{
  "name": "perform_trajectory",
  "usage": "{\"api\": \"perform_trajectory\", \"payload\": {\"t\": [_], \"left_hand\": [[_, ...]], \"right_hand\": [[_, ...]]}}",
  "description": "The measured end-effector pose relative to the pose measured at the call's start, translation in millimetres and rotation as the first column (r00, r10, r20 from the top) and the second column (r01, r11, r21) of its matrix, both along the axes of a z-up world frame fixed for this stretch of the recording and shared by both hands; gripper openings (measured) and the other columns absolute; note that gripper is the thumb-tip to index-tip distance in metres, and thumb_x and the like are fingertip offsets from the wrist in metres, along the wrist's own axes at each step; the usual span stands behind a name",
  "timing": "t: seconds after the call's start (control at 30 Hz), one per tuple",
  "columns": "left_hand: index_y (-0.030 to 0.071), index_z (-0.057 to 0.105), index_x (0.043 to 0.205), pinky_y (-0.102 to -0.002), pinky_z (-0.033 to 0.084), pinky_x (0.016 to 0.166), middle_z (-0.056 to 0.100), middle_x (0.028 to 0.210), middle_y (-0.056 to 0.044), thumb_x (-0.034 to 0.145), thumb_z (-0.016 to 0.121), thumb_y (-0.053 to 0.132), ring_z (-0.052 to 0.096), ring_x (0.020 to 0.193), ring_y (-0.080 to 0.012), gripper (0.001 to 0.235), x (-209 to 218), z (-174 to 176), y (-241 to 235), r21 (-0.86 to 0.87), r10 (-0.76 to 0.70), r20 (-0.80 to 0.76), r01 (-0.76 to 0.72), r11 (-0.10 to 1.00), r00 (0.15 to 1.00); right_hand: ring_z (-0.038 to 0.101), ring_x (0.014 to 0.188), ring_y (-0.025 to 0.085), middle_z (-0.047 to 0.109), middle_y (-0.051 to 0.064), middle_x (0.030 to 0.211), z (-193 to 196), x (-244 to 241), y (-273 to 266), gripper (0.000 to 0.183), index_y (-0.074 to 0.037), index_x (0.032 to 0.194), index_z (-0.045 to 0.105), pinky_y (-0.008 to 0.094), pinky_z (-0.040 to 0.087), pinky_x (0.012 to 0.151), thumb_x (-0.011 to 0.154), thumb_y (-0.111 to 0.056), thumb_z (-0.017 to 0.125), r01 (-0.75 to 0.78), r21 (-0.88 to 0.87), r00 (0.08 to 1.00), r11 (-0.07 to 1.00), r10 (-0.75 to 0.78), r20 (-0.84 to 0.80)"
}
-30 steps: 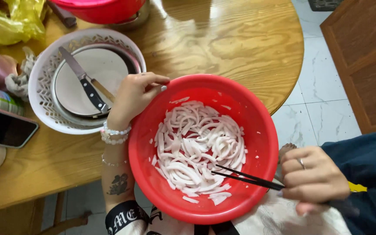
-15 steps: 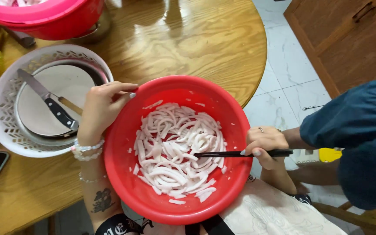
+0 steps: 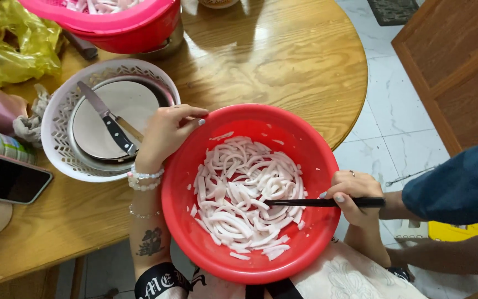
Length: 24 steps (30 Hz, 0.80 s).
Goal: Stirring and separating shredded ingredients in a bowl using chopsticks.
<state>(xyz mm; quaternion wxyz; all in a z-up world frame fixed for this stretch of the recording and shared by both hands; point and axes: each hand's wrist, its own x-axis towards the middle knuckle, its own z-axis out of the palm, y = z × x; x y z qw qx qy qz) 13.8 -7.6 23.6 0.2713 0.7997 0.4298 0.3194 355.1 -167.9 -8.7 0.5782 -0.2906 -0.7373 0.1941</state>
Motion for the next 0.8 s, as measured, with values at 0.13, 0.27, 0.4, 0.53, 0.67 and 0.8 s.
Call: {"api": "perform_trajectory", "payload": {"t": [0.13,0.27,0.4,0.53,0.67,0.8], "left_hand": [[0.007,0.074,0.109,-0.028,0.055,0.075,0.075,0.102,-0.005,0.090,0.061,0.005,0.071,0.085,-0.0159,0.023,2.2,8.2,-2.4,0.007,-0.019,-0.071,0.019,1.000,0.997],[0.008,0.074,0.108,-0.028,0.054,0.074,0.076,0.100,-0.004,0.089,0.062,0.006,0.071,0.084,-0.0151,0.023,1.4,5.1,-1.7,0.005,-0.007,-0.078,0.007,1.000,0.997],[0.009,0.074,0.108,-0.028,0.054,0.074,0.076,0.100,-0.003,0.089,0.063,0.007,0.070,0.082,-0.0151,0.022,0.7,3.6,-0.1,0.001,-0.007,-0.080,0.007,1.000,0.997],[0.009,0.074,0.109,-0.027,0.054,0.072,0.076,0.101,-0.003,0.089,0.063,0.007,0.070,0.082,-0.0146,0.022,1.3,4.7,-0.7,-0.017,0.000,-0.070,-0.001,1.000,0.998],[0.010,0.074,0.108,-0.026,0.054,0.072,0.076,0.101,-0.002,0.089,0.064,0.007,0.071,0.082,-0.0136,0.022,-0.1,2.2,-0.2,-0.008,-0.001,-0.075,0.000,1.000,0.997],[0.009,0.074,0.110,-0.027,0.056,0.074,0.076,0.101,-0.004,0.089,0.064,0.007,0.071,0.083,-0.0147,0.023,1.1,4.7,0.6,-0.009,-0.007,-0.090,0.006,1.000,0.996]], "right_hand": [[0.051,0.047,0.017,0.062,0.001,0.059,22.1,15.5,-13.9,0.031,-0.007,0.075,0.067,0.028,0.043,0.052,0.092,-0.027,0.052,0.045,-0.141,0.958,0.989,-0.002,0.288],[0.067,0.061,0.020,0.070,0.005,0.075,36.6,35.6,-14.1,0.033,-0.006,0.091,0.069,0.029,0.053,0.057,0.095,-0.032,0.049,-0.183,-0.219,0.866,0.958,0.263,0.425],[0.053,0.041,0.020,0.056,0.005,0.055,41.5,32.3,-13.4,0.036,-0.001,0.079,0.066,0.028,0.044,0.045,0.096,-0.022,0.043,-0.275,-0.062,0.916,0.960,0.281,0.286],[0.057,0.041,0.020,0.060,0.008,0.054,50.1,23.2,-8.8,0.036,-0.003,0.070,0.063,0.028,0.053,0.044,0.094,-0.024,0.047,-0.337,0.049,0.929,0.940,0.323,0.182],[0.059,0.058,0.029,0.066,0.015,0.078,78.4,-6.7,-1.3,0.025,0.004,0.094,0.066,0.037,0.049,0.053,0.099,-0.014,0.050,-0.687,-0.145,0.635,0.712,0.686,0.355],[0.058,0.062,0.029,0.065,0.014,0.082,73.2,-27.7,-0.2,0.018,0.002,0.099,0.065,0.037,0.048,0.058,0.099,-0.011,0.053,-0.630,-0.248,0.617,0.736,0.669,0.415]]}}
